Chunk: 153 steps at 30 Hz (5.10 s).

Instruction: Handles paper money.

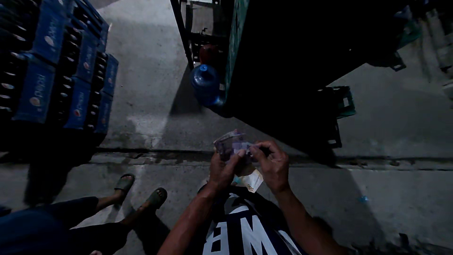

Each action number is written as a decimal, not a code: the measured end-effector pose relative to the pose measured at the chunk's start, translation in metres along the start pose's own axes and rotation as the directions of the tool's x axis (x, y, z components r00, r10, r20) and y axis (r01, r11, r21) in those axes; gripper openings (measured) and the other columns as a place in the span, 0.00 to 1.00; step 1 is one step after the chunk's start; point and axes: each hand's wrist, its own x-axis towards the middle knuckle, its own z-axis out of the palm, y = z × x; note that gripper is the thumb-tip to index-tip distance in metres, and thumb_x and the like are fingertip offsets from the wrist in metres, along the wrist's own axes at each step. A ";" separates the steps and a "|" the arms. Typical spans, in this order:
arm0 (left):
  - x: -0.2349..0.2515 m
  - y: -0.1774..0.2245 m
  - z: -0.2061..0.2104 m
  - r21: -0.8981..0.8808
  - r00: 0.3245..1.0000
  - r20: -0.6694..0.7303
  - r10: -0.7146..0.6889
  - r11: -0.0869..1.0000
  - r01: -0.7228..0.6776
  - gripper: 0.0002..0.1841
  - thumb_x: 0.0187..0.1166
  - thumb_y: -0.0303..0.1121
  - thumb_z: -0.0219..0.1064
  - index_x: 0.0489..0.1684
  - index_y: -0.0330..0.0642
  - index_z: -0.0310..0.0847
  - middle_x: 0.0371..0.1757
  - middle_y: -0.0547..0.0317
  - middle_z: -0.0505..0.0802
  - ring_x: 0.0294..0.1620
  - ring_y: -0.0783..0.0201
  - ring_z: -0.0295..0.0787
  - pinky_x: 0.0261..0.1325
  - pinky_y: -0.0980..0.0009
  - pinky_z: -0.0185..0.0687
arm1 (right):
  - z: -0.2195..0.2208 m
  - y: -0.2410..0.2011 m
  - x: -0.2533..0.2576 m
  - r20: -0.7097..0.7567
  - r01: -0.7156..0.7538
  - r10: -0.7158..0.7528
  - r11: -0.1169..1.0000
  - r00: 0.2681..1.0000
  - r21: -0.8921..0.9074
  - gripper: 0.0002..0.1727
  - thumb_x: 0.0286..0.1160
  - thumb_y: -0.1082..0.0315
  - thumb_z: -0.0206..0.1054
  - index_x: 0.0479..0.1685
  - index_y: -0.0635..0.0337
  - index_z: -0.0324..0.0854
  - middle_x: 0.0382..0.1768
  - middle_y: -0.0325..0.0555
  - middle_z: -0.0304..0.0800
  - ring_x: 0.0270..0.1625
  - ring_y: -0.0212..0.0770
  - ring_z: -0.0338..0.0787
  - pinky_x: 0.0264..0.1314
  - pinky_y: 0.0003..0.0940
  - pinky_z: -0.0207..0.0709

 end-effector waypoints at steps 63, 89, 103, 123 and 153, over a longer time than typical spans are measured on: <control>0.008 -0.003 -0.011 0.108 0.997 0.007 -0.077 0.991 0.076 0.12 0.89 0.35 0.55 0.55 0.40 0.82 0.38 0.70 0.95 0.39 0.74 0.93 0.49 0.71 0.92 | -0.026 0.026 -0.024 0.144 -0.013 0.004 0.998 0.990 0.063 0.05 0.75 0.73 0.70 0.40 0.68 0.89 0.43 0.40 0.94 0.46 0.23 0.91 0.51 0.20 0.86; 0.019 -0.009 -0.005 0.149 0.990 0.071 -0.121 0.983 0.109 0.12 0.82 0.27 0.64 0.55 0.26 0.79 0.42 0.56 0.97 0.44 0.62 0.97 0.54 0.60 0.95 | -0.038 0.027 0.000 0.174 -0.062 0.062 0.998 0.983 -0.004 0.12 0.83 0.67 0.65 0.48 0.69 0.87 0.45 0.43 0.94 0.44 0.28 0.92 0.50 0.24 0.89; 0.021 -0.022 -0.018 0.126 0.986 0.023 -0.168 0.978 0.164 0.12 0.90 0.33 0.54 0.55 0.36 0.81 0.39 0.65 0.96 0.40 0.70 0.95 0.49 0.67 0.93 | -0.038 0.053 -0.029 0.283 -0.093 0.093 0.996 0.955 -0.013 0.09 0.79 0.70 0.68 0.41 0.69 0.88 0.46 0.45 0.94 0.48 0.25 0.91 0.52 0.21 0.87; 0.010 -0.024 -0.016 0.087 0.981 0.064 -0.184 0.980 0.178 0.13 0.90 0.34 0.53 0.51 0.35 0.81 0.37 0.66 0.96 0.41 0.70 0.95 0.51 0.66 0.93 | -0.030 0.052 -0.048 0.099 0.004 -0.003 1.000 0.995 -0.008 0.06 0.75 0.74 0.69 0.38 0.70 0.88 0.41 0.41 0.94 0.45 0.21 0.91 0.53 0.18 0.86; 0.016 -0.004 0.002 0.046 0.998 0.025 0.049 0.998 -0.051 0.09 0.82 0.25 0.62 0.55 0.33 0.81 0.43 0.67 0.95 0.45 0.74 0.93 0.54 0.71 0.90 | -0.031 0.032 -0.050 -0.023 0.107 -0.107 0.994 0.994 0.016 0.04 0.74 0.75 0.70 0.41 0.64 0.89 0.47 0.40 0.94 0.49 0.25 0.92 0.54 0.21 0.88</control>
